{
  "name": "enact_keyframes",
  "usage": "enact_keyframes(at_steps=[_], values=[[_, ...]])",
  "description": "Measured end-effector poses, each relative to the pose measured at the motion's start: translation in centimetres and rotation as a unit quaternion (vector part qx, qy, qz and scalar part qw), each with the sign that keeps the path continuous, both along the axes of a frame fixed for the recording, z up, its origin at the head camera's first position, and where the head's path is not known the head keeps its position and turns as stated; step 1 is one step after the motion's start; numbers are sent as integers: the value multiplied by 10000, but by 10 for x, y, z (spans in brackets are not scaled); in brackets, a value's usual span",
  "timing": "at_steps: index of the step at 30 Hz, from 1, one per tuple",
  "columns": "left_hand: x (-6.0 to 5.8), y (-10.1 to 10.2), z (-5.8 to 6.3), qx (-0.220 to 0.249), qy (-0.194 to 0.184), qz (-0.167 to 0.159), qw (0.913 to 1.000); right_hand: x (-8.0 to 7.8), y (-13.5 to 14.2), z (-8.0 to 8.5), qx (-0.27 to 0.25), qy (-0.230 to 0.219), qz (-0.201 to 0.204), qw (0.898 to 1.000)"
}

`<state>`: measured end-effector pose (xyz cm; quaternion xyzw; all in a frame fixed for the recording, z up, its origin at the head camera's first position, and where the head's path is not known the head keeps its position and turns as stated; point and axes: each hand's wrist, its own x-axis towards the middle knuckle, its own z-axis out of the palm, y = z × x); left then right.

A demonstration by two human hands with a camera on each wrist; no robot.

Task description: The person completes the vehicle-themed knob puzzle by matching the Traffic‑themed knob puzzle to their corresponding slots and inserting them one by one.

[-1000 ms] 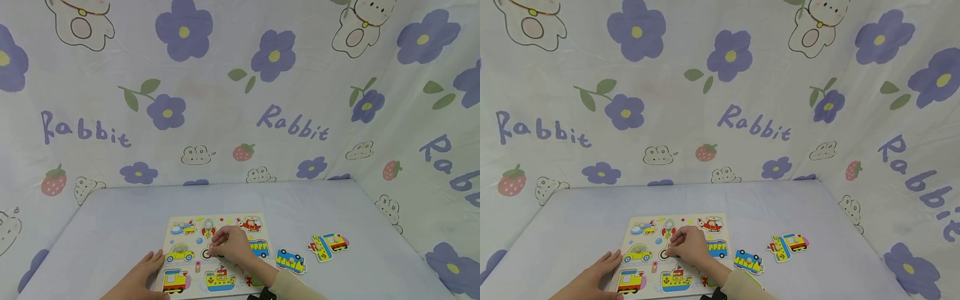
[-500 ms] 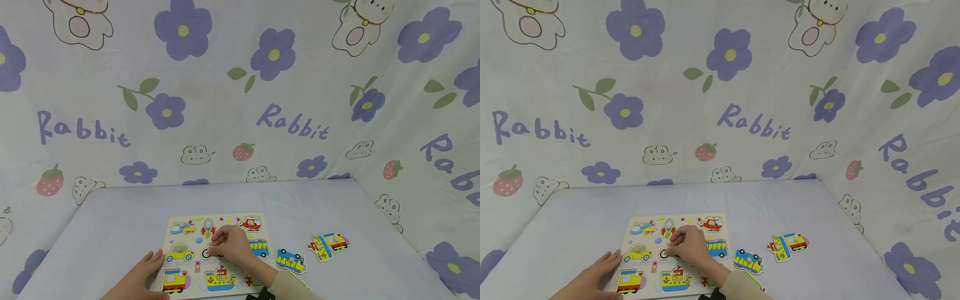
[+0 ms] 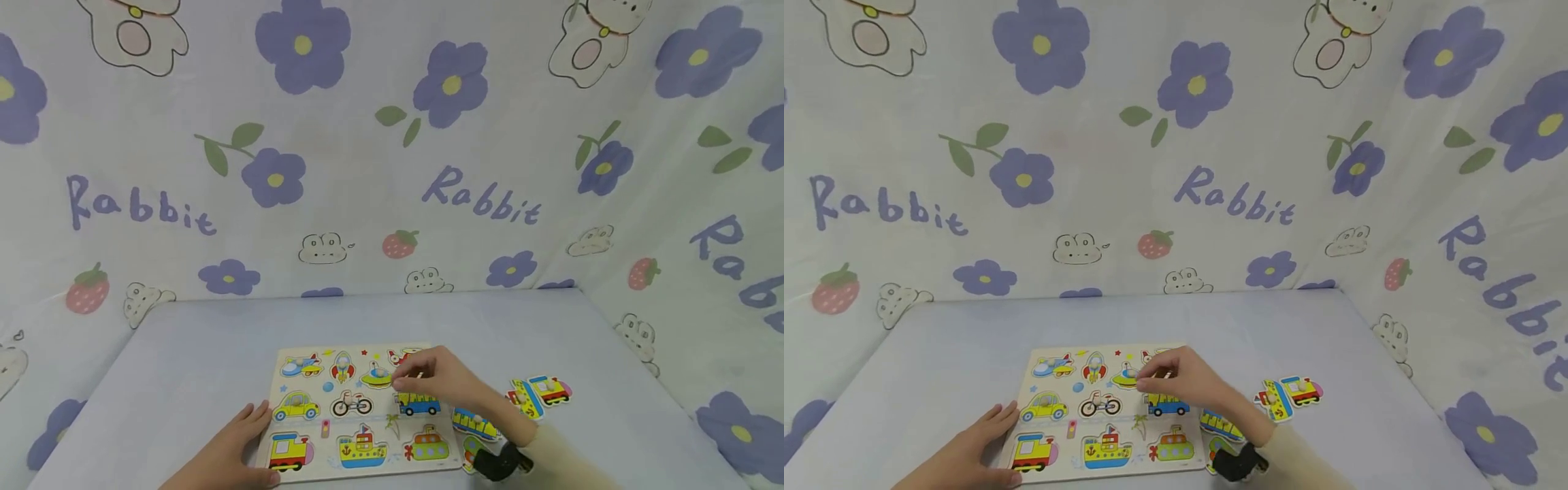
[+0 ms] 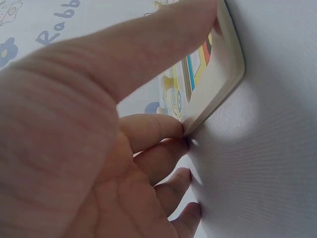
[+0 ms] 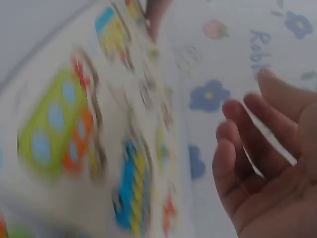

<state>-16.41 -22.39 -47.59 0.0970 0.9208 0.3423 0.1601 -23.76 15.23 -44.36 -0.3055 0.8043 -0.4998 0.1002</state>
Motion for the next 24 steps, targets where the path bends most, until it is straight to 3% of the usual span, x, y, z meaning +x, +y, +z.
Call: enact_keyframes(at_steps=[5,10,15,24], values=[[1,3,2,-183,68,84,9998,-11,61,7,236,-8,528,9983],[1,3,4,-317,63,191,9993,-15,97,1,651,-301,960,9928],[1,4,6,-300,82,218,9993,-13,114,-9,763,-512,1236,9881],[2,5,6,-263,122,159,9995,-12,121,-26,576,-837,1370,9853]])
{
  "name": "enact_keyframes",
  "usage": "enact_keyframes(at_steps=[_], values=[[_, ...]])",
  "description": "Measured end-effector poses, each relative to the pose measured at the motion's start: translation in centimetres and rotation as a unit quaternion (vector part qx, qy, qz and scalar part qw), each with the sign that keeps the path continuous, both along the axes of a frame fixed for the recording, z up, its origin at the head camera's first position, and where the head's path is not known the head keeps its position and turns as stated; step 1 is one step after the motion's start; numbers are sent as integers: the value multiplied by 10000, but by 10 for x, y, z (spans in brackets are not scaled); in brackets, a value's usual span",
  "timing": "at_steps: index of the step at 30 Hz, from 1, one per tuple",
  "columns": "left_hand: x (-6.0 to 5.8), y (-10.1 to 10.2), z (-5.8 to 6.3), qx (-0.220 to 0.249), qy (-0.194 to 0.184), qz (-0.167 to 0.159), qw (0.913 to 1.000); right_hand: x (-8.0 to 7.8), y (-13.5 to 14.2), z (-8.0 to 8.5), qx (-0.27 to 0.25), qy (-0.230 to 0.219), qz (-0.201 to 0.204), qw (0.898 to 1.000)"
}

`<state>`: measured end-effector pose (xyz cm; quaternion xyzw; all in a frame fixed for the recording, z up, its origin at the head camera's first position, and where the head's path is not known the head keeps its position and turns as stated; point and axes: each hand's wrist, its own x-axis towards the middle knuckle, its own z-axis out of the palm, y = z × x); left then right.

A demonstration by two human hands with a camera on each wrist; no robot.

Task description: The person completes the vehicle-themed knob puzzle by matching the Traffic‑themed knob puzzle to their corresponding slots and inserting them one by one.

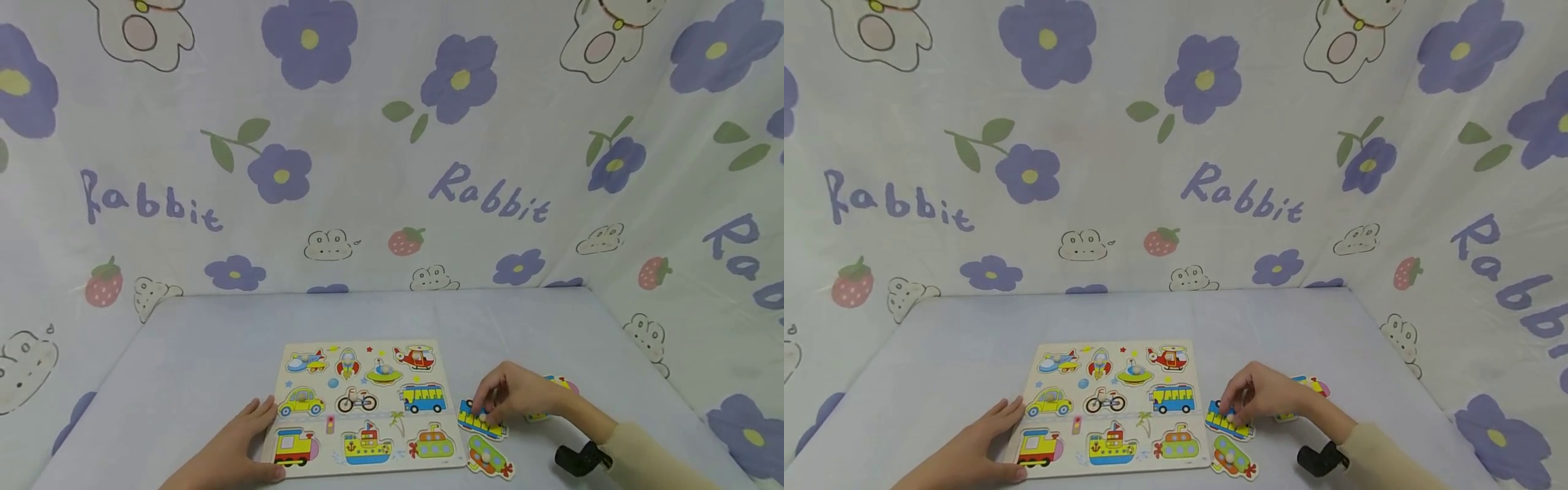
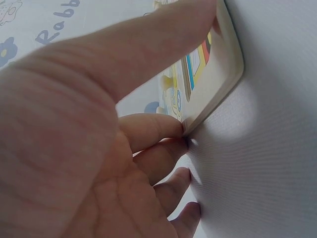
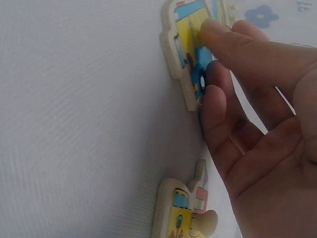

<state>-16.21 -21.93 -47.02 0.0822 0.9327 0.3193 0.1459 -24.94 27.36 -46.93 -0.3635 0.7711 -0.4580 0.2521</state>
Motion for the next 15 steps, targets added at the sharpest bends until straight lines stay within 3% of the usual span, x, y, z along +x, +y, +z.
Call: enact_keyframes(at_steps=[15], values=[[0,-1,0,39,-69,51,10000,-4,-1,-4,26,114,122,9999]])
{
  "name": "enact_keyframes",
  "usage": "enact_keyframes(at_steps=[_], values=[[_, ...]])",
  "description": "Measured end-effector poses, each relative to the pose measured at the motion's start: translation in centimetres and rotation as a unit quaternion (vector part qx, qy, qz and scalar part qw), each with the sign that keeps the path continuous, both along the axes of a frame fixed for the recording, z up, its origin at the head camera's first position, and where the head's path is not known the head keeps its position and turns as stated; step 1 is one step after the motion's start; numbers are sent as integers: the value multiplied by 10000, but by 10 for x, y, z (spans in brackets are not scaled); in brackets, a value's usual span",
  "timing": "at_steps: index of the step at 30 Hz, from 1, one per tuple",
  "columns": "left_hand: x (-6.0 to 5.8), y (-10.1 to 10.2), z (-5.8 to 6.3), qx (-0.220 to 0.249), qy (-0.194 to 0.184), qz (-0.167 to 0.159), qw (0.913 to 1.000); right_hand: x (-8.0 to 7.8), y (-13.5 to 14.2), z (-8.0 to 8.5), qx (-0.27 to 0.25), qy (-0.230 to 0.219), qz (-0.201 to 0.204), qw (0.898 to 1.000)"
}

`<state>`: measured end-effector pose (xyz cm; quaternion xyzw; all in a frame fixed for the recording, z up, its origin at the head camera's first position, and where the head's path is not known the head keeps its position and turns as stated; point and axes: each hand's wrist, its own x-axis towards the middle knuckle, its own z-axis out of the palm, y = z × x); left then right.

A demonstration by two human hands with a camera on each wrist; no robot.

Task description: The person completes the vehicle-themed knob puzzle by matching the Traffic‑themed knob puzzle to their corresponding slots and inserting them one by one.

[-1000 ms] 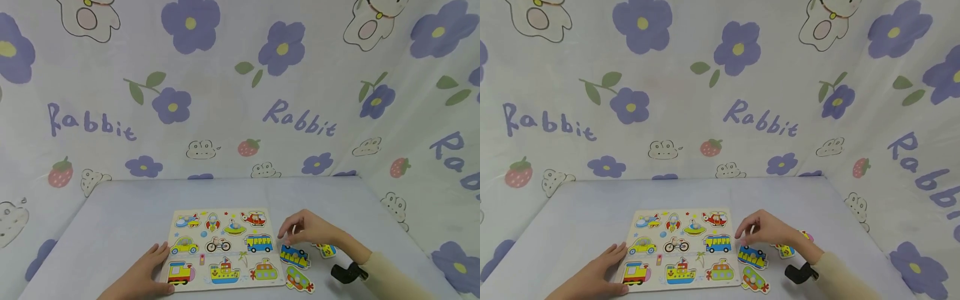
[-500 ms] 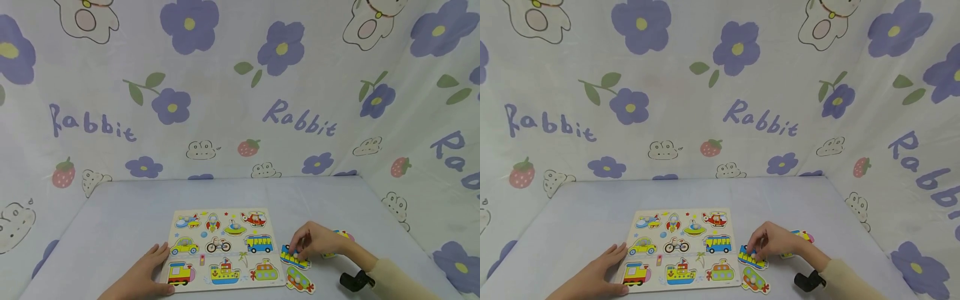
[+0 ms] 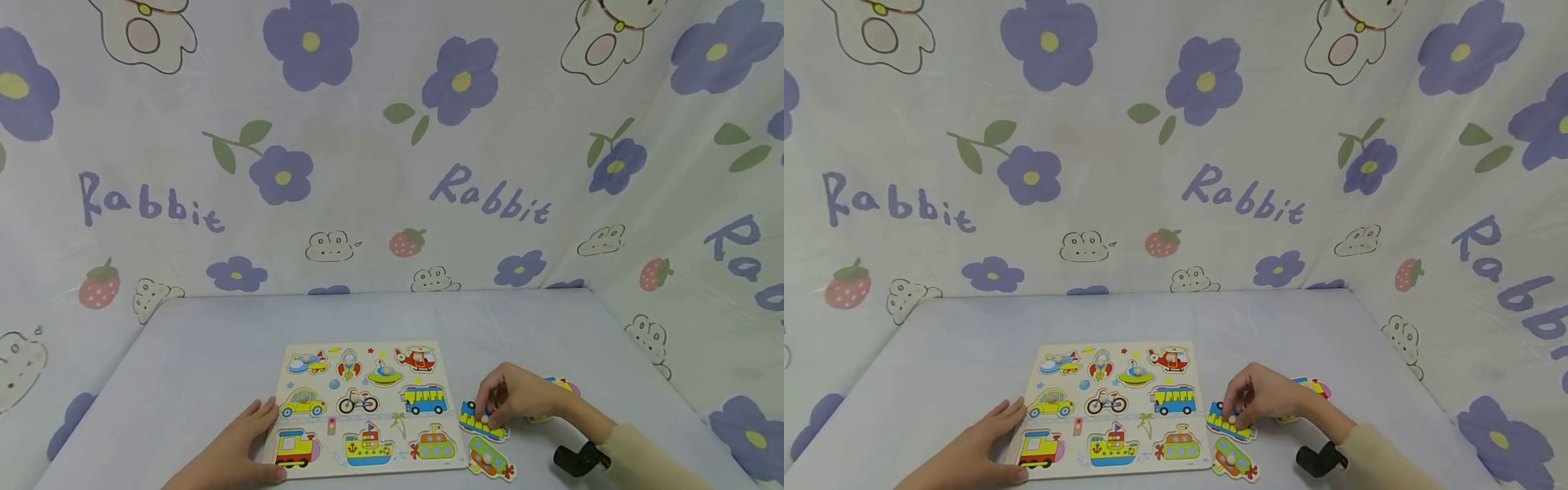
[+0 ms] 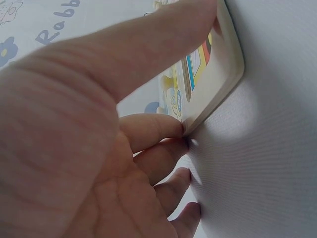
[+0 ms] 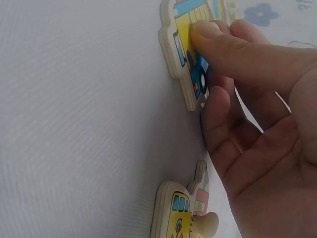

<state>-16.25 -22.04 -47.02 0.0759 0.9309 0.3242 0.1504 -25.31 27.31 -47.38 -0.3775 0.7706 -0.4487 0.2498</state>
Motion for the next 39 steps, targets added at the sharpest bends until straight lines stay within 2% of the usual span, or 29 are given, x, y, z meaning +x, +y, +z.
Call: enact_keyframes(at_steps=[4,13,19,25,29,33,39], values=[[0,0,-1,48,-96,67,9999,1,1,0,83,27,-143,9999],[-1,0,-3,27,-57,46,10000,4,0,2,119,184,-535,9983],[0,0,-2,10,-65,-4,10000,6,-3,1,224,276,-1202,9921],[0,0,-1,0,-56,-22,10000,7,-11,0,60,503,-1956,9794],[0,0,-1,8,-60,-7,10000,9,-20,1,91,803,-2476,9655],[0,0,-1,-36,-78,37,10000,12,-32,2,118,783,-2981,9512],[-2,0,-3,-83,-48,68,9999,14,-50,1,-19,911,-3434,9348]])
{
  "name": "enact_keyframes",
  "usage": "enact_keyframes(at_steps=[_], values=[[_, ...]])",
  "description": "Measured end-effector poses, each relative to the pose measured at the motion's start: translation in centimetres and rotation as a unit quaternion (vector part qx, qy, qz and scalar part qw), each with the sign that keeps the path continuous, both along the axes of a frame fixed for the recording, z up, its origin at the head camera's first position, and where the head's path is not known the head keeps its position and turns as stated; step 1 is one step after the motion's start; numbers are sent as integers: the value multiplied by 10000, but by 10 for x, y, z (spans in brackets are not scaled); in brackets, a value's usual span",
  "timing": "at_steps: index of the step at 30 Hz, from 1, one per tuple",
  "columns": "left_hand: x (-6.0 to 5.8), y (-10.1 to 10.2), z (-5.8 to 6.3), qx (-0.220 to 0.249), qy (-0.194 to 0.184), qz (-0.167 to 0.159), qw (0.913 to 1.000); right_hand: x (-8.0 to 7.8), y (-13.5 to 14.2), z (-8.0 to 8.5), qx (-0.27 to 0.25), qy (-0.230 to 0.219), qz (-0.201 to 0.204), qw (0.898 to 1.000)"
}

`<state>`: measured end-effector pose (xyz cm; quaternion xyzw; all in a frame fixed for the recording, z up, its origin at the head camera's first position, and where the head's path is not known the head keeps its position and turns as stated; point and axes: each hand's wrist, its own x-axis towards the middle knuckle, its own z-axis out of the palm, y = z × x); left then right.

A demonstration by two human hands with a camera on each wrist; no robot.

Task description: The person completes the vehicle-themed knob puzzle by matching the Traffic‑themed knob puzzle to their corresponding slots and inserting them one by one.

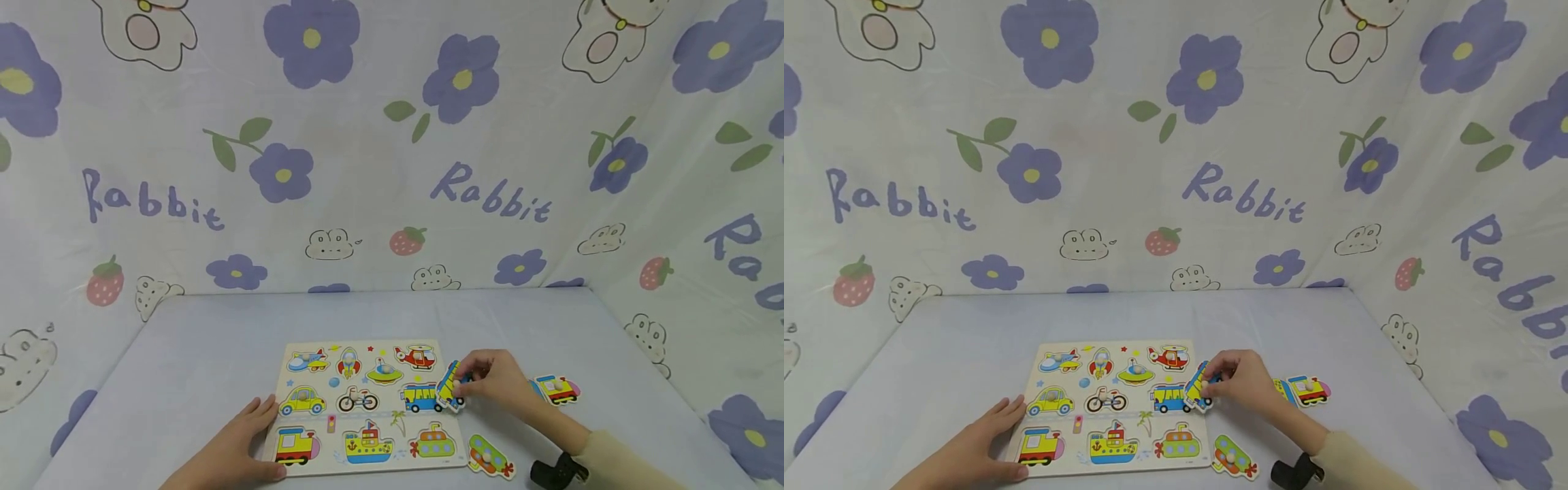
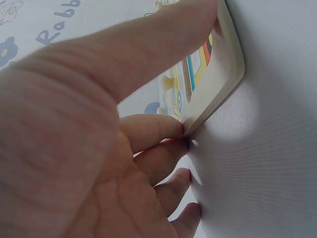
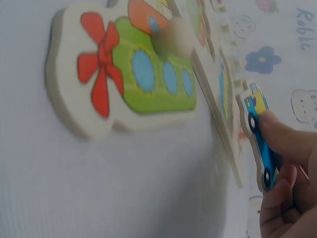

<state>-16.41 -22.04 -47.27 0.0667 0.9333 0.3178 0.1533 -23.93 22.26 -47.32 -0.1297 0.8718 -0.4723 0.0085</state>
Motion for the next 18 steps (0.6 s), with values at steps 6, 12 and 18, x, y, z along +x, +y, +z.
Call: enact_keyframes(at_steps=[6,12,18], values=[[-1,1,0,-13,18,-52,10000,2,-18,-4,99,200,-259,9994],[-1,0,-3,-20,75,-51,10000,8,-38,2,-200,-5,-701,9973],[-1,0,-3,-26,116,-94,9999,12,-50,5,-467,-218,-975,9939]])
